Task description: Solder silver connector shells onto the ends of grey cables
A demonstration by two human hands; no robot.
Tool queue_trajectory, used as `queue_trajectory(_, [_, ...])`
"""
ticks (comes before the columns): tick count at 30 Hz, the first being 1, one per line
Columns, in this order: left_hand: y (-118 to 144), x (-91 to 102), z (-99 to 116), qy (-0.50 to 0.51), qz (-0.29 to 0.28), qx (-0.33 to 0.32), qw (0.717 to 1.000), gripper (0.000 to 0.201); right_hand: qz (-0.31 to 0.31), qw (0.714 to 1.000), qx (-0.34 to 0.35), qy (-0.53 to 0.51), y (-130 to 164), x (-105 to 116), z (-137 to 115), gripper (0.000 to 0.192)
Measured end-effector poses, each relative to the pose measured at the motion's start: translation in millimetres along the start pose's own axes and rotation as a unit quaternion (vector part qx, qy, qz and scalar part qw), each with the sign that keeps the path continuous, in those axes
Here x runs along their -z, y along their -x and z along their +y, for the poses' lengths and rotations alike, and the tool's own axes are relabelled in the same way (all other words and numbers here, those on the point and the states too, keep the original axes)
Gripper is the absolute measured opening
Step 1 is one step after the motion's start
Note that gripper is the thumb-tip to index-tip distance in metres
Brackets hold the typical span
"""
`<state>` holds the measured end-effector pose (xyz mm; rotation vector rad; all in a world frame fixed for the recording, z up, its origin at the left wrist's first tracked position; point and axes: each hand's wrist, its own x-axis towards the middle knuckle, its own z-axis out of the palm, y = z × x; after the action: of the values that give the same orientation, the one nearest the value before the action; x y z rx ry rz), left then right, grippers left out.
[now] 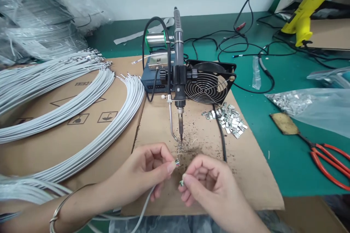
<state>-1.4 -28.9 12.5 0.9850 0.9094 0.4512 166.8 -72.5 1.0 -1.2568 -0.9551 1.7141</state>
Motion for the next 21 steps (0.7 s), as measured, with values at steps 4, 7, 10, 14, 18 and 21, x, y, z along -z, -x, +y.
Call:
queue_trajectory(4, [3,-1.3,0,0.001,0.002,-0.012,1.000,0.020,0.039,0.998,0.020,-0.051,0,-13,6,0.020])
queue_trajectory(7, [5,-2.3,0,0.007,-0.006,-0.017,1.000,0.019,0.097,0.992,0.053,-0.054,0,-20,7,0.015])
queue_trajectory(10, [6,-2.7,-1,0.008,-0.007,-0.023,1.000,0.019,0.142,0.986,0.076,-0.032,1,-25,6,0.011])
queue_trajectory(14, [7,-2.3,-2,0.001,-0.006,-0.028,1.000,0.018,0.169,0.981,0.098,0.014,2,-28,5,0.008])
queue_trajectory(18, [7,-2.1,-2,0.000,-0.004,-0.033,0.999,0.018,0.198,0.970,0.131,0.060,3,-29,8,0.007])
queue_trajectory(21, [7,-2.5,-1,0.007,-0.006,-0.036,0.999,0.018,0.214,0.962,0.154,0.076,3,-30,10,0.006])
